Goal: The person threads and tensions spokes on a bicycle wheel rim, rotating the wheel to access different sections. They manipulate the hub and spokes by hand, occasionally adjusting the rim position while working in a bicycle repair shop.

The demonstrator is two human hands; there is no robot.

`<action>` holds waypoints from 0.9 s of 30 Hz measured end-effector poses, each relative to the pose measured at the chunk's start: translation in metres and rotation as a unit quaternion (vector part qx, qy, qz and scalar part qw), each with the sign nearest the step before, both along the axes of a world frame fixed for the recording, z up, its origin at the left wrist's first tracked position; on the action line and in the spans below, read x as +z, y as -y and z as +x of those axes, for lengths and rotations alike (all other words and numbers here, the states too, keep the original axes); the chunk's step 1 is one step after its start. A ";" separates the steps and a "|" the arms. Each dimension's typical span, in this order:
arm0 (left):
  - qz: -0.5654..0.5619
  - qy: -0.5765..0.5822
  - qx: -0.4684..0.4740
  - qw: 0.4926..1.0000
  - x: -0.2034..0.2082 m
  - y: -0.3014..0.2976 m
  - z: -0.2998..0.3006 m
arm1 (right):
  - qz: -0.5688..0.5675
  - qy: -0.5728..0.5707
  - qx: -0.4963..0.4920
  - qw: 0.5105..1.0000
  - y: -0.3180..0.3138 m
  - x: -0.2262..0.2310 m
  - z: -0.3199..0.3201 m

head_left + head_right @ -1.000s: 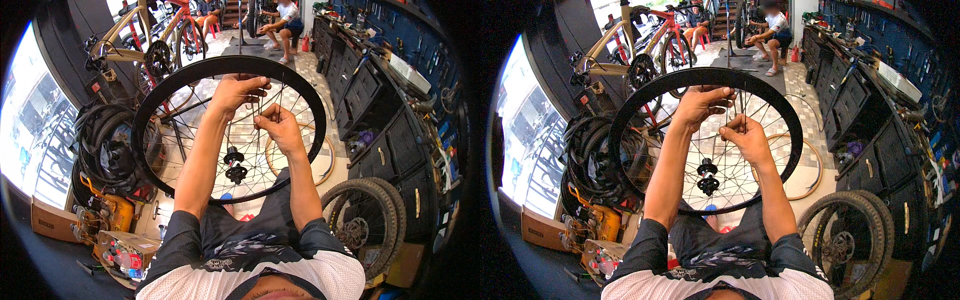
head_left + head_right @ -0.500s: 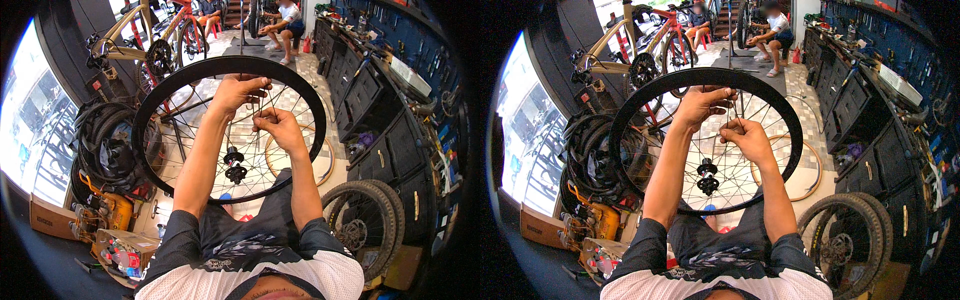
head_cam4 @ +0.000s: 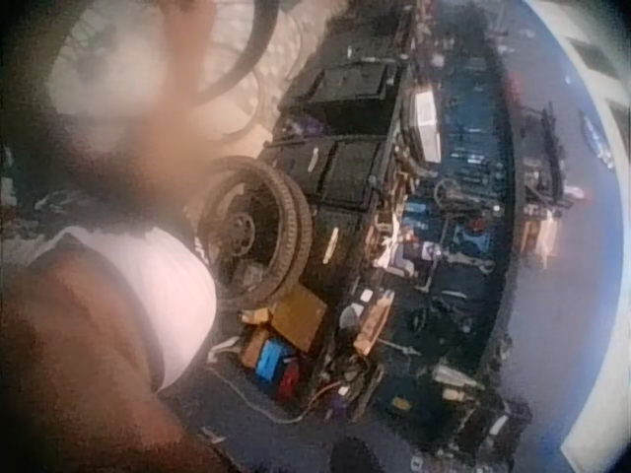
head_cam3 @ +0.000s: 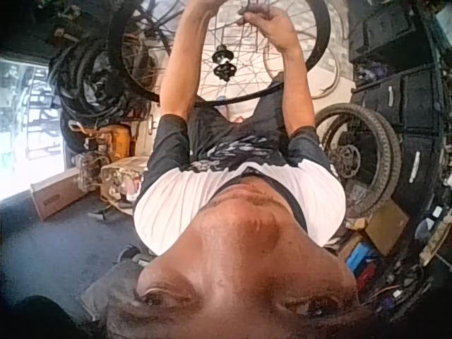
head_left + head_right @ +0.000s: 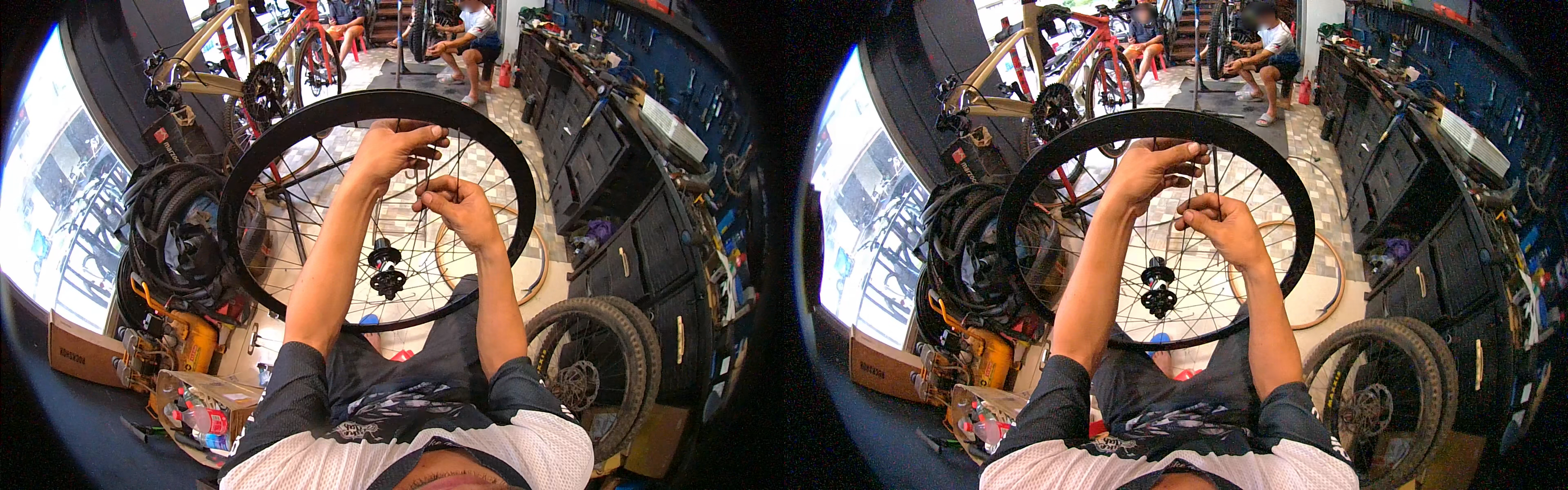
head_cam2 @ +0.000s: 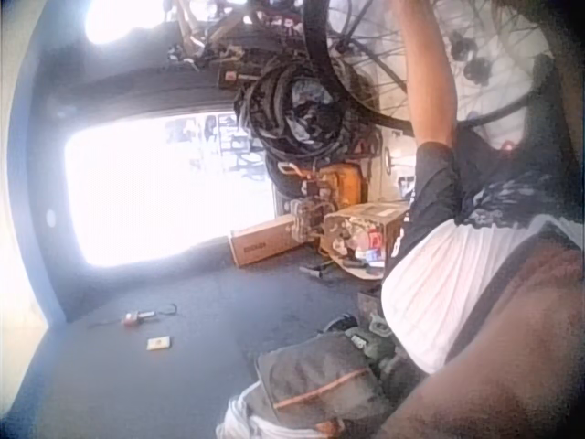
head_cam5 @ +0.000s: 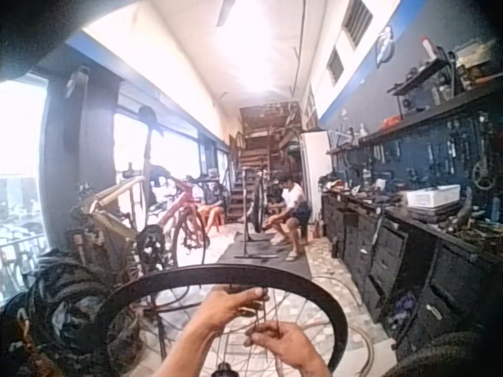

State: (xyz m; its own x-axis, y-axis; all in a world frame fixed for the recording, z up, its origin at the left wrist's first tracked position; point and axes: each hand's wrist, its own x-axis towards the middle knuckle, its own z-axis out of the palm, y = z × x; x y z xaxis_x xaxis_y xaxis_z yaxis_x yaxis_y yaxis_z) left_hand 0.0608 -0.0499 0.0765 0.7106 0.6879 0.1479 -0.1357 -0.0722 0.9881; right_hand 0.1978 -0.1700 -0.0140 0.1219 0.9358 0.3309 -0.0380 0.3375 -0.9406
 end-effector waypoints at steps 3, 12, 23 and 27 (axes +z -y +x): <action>0.000 0.000 -0.005 1.000 -0.001 -0.001 0.003 | 0.013 -0.010 -0.023 1.000 -0.005 -0.011 0.005; 0.002 0.000 0.003 1.000 0.001 0.003 0.000 | -0.037 -0.035 0.032 0.998 0.004 0.003 0.004; 0.007 -0.001 0.007 1.000 0.001 0.005 -0.002 | -0.034 -0.060 0.013 0.998 0.004 0.006 -0.007; -0.003 0.010 0.008 1.000 0.000 0.006 0.002 | 0.015 -0.013 -0.054 0.998 -0.007 -0.014 -0.002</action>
